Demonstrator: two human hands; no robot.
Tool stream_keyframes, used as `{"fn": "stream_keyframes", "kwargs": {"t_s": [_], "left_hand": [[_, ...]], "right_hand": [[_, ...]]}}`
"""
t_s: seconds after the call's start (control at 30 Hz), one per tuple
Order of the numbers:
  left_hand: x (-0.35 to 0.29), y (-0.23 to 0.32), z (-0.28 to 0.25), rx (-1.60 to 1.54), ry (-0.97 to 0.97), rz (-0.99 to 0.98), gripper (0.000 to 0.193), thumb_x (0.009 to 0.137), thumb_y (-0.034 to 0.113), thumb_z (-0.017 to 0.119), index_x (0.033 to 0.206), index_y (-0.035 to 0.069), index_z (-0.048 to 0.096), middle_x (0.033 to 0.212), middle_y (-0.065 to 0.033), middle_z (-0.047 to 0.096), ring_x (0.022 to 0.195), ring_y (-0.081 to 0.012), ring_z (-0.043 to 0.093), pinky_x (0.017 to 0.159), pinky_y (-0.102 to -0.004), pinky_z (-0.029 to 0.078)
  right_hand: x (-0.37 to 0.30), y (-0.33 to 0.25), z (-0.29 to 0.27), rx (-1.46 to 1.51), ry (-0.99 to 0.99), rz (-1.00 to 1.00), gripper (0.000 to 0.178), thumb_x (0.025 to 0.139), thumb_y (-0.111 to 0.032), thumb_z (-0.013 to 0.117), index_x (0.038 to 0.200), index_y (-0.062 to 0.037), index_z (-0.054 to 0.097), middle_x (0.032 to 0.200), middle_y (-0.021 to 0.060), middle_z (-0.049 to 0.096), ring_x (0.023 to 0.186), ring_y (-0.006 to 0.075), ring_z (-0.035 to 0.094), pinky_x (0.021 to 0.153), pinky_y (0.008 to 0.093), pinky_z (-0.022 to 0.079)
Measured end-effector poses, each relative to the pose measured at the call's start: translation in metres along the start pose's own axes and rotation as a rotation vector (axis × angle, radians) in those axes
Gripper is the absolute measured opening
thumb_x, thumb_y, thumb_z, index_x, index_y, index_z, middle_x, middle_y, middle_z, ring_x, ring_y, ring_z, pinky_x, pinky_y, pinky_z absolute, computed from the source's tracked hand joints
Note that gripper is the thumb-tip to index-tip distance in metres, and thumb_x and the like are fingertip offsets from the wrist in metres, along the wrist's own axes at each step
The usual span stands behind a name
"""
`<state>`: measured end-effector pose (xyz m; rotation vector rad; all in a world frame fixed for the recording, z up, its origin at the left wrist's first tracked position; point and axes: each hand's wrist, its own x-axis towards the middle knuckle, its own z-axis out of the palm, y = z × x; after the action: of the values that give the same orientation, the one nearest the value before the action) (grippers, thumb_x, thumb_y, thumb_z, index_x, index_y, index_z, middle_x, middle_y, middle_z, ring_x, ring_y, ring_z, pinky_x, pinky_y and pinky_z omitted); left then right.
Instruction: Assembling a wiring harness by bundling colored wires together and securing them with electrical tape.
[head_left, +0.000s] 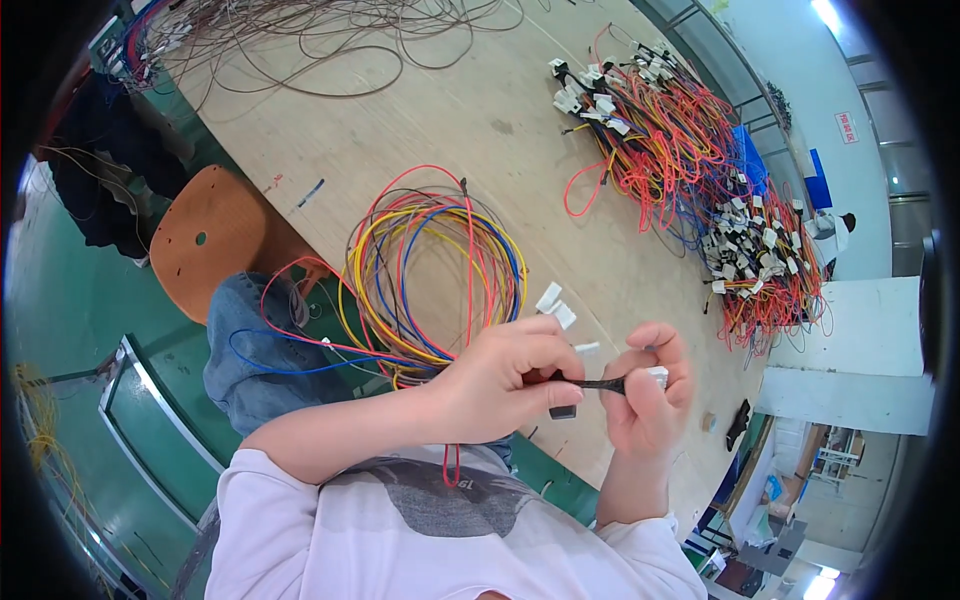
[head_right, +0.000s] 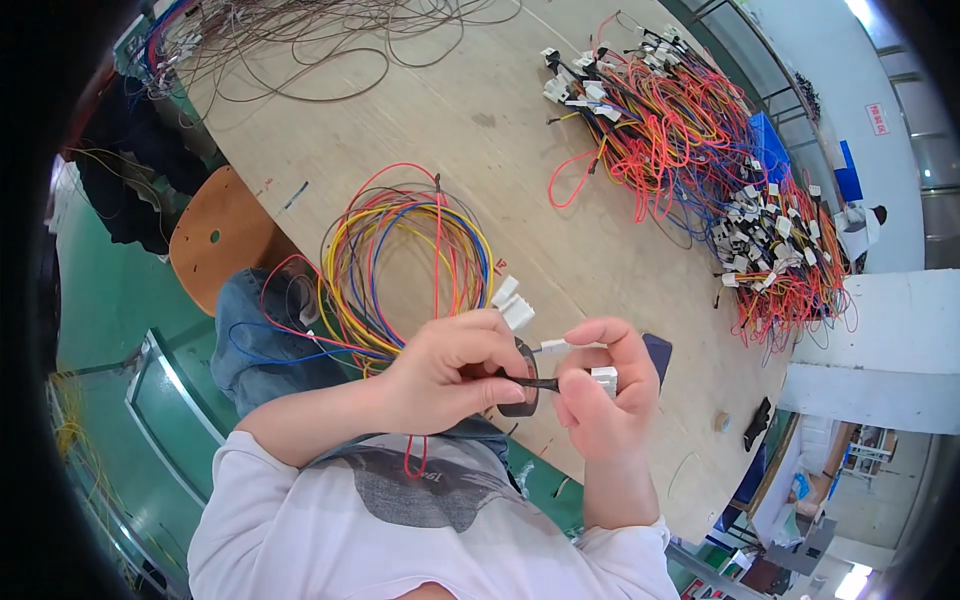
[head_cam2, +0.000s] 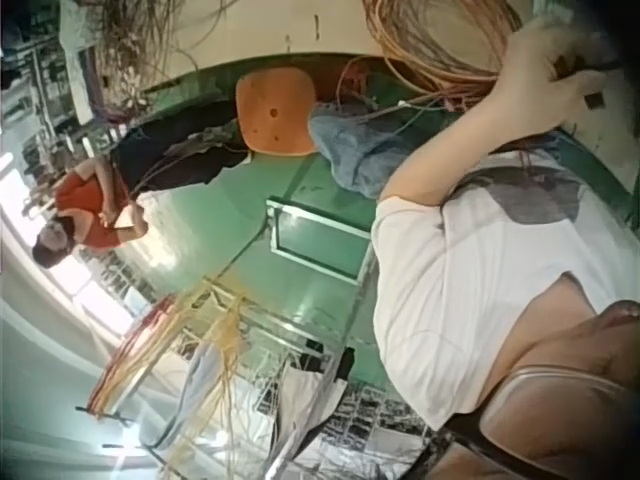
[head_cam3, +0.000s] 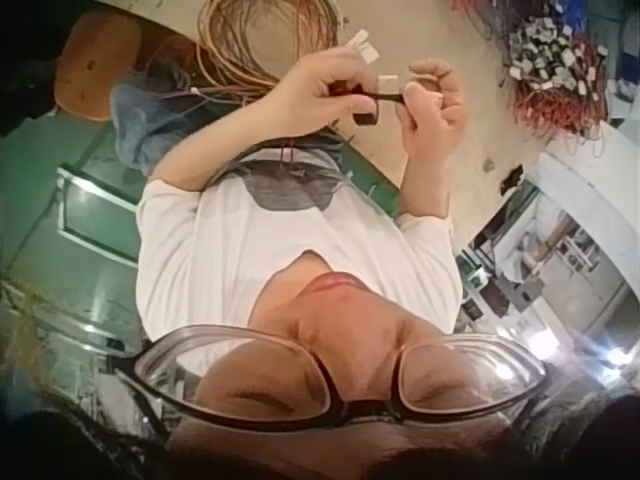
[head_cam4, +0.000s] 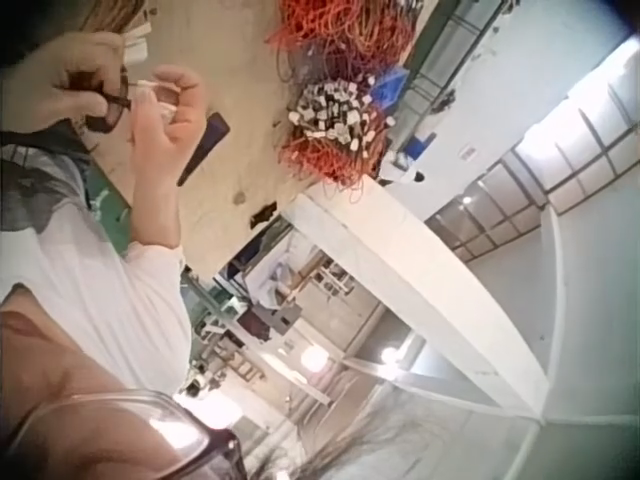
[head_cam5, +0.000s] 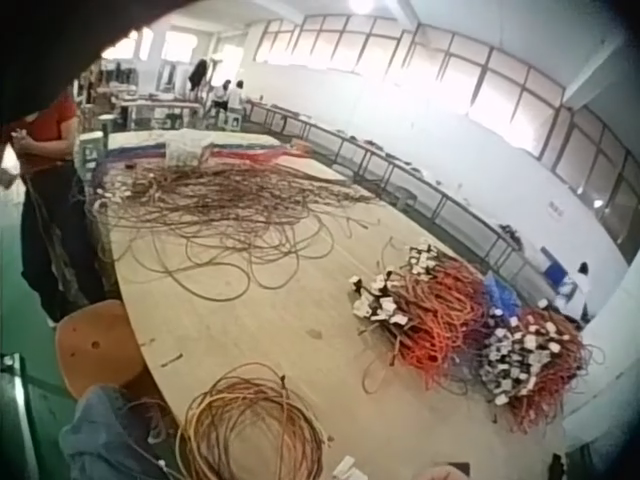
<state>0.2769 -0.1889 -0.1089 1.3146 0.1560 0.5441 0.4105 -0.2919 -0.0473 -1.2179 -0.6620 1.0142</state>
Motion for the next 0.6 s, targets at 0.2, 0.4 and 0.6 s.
{"fn": "stream_keyframes", "kwargs": {"t_s": [0.2,0.4,0.6], "left_hand": [[0.002,-0.010,-0.004,0.248,0.069,0.009,0.018,0.074,0.011,0.069,0.082,0.001,0.056,0.077,-0.0042,0.048,0.063,-0.0098,0.049,0.053,-0.0225,0.040],[0.003,-0.015,-0.024,0.476,-0.010,0.037,0.037,0.071,0.029,0.071,0.084,0.000,0.052,0.075,-0.0106,0.050,0.064,-0.0240,0.052,0.057,-0.0317,0.043],[0.007,-0.007,-0.025,0.500,-0.106,-0.017,0.042,0.070,0.034,0.071,0.087,0.000,0.053,0.068,-0.0116,0.055,0.062,-0.0255,0.056,0.055,-0.0330,0.044]], "right_hand": [[0.002,0.046,-0.011,-0.352,0.035,-0.160,0.011,0.074,0.009,0.060,0.082,0.0021,0.058,0.085,0.0074,0.058,0.070,0.0119,0.055,0.060,0.0224,0.045],[-0.006,0.038,-0.028,-0.268,0.141,-0.142,0.010,0.076,0.005,0.061,0.085,0.0037,0.058,0.085,0.0122,0.058,0.064,0.0140,0.057,0.056,0.0246,0.046],[-0.005,0.033,-0.024,-0.283,0.186,-0.200,0.010,0.075,0.005,0.062,0.084,0.0035,0.058,0.085,0.0127,0.058,0.067,0.0150,0.058,0.057,0.0249,0.047]]}}
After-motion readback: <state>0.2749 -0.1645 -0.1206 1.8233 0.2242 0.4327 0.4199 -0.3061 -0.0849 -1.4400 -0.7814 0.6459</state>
